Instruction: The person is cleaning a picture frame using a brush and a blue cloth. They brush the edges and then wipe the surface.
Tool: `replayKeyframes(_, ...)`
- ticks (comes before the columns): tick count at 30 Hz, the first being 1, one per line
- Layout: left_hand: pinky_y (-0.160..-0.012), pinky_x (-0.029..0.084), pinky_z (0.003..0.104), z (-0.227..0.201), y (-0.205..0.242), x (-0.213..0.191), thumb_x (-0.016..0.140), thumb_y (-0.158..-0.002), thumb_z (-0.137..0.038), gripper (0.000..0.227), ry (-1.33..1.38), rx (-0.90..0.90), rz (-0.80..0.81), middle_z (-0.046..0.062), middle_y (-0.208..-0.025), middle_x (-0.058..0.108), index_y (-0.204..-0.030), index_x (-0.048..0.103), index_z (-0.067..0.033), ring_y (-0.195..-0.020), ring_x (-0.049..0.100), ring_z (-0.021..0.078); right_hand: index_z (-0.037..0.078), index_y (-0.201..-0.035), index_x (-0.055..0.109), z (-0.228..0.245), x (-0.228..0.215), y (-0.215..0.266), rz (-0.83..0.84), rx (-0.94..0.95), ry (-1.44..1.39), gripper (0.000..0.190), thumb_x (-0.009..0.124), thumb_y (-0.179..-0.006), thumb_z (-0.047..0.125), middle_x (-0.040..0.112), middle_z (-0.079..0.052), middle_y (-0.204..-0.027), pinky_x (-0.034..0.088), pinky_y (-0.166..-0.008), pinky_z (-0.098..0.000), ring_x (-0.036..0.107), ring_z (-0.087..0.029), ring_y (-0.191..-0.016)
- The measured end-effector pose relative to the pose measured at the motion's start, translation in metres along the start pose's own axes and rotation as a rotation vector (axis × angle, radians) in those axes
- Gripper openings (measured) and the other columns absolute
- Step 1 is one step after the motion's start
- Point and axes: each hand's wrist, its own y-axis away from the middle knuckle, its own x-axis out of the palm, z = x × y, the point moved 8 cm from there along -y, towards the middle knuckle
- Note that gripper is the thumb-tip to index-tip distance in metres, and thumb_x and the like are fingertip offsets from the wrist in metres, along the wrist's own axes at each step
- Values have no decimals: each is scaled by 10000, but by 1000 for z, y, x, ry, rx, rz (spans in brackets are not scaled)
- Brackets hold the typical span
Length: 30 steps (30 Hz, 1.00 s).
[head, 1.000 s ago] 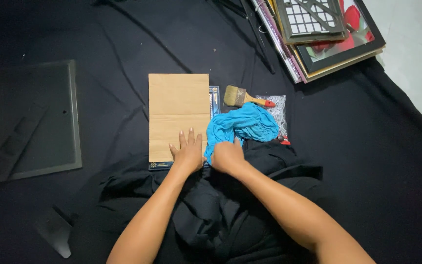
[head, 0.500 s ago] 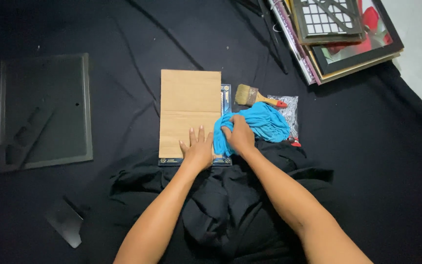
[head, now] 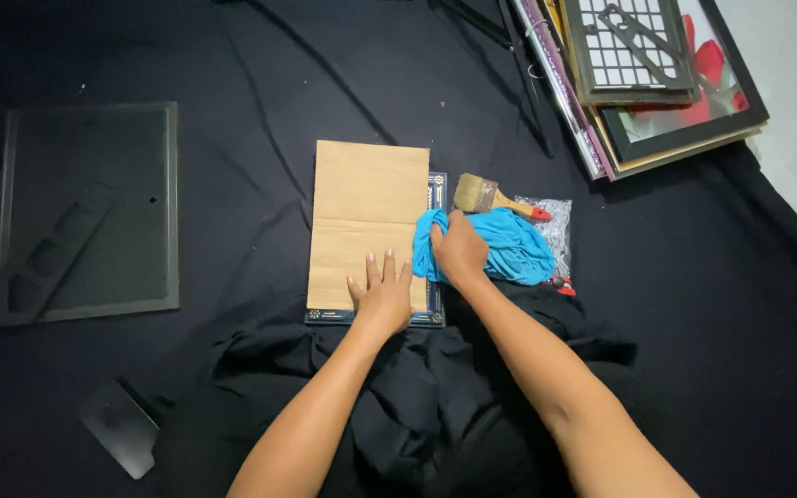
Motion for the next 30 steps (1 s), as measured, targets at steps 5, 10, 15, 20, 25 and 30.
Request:
replayKeyframes(5, -1096, 27, 846, 1, -4, 3, 666, -984, -239, 826, 2, -5, 17, 173, -1721, -54, -1635, 167, -142, -1544, -92, 486, 100, -997, 539, 11, -1, -42, -72, -1, 22, 317, 591, -998, 413, 639, -127, -819, 585, -646, -531, 709, -372, -732)
replayKeyframes(10, -1112, 4, 825, 3, -11, 5, 649, -995, -210, 810, 42, -23, 50, 167, -1722, -76, -1637, 159, -149, -1548, -115, 470, 93, -1071, 547, 13, 7, -85, -131, -30, 184, 278, 587, -1012, 362, 593, -75, -765, 560, -481, -375, 643, -224, -546)
replayKeyframes(15, -1112, 4, 830, 2, -8, 3, 642, -1000, -244, 807, 44, -28, 47, 156, -1721, -94, -1632, 147, -169, -1543, -133, 470, 44, -1171, 465, 35, -3, -60, -158, -249, 150, 209, 556, -1050, 188, 549, -154, -925, 538, -406, -394, 617, -275, -533)
replayKeyframes(20, -1112, 3, 829, 4, -11, 6, 664, -987, -241, 828, 28, -27, 37, 145, -1724, -84, -1631, 147, -185, -1548, -125, 461, 108, -1065, 487, 27, 3, -14, -103, -479, 220, 158, 621, -988, 142, 495, -124, -941, 542, -422, -388, 655, -316, -613)
replayKeyframes(25, -1114, 25, 826, 8, -19, 13, 671, -982, -261, 824, 5, -12, -1, 129, -1728, -61, -1627, 162, -209, -1552, -103, 454, 162, -1058, 530, -1, 16, 36, 103, -511, 240, 144, 613, -944, 188, 550, -122, -992, 592, -567, -485, 699, -401, -762)
replayKeyframes(30, -1113, 35, 825, 6, -13, 10, 658, -988, -274, 822, 10, -12, -3, 116, -1728, -75, -1633, 151, -216, -1554, -109, 445, 171, -1055, 776, -31, 15, 72, 684, -425, 304, 253, 673, -842, 262, 764, -154, -990, 625, -814, -520, 743, -395, -970)
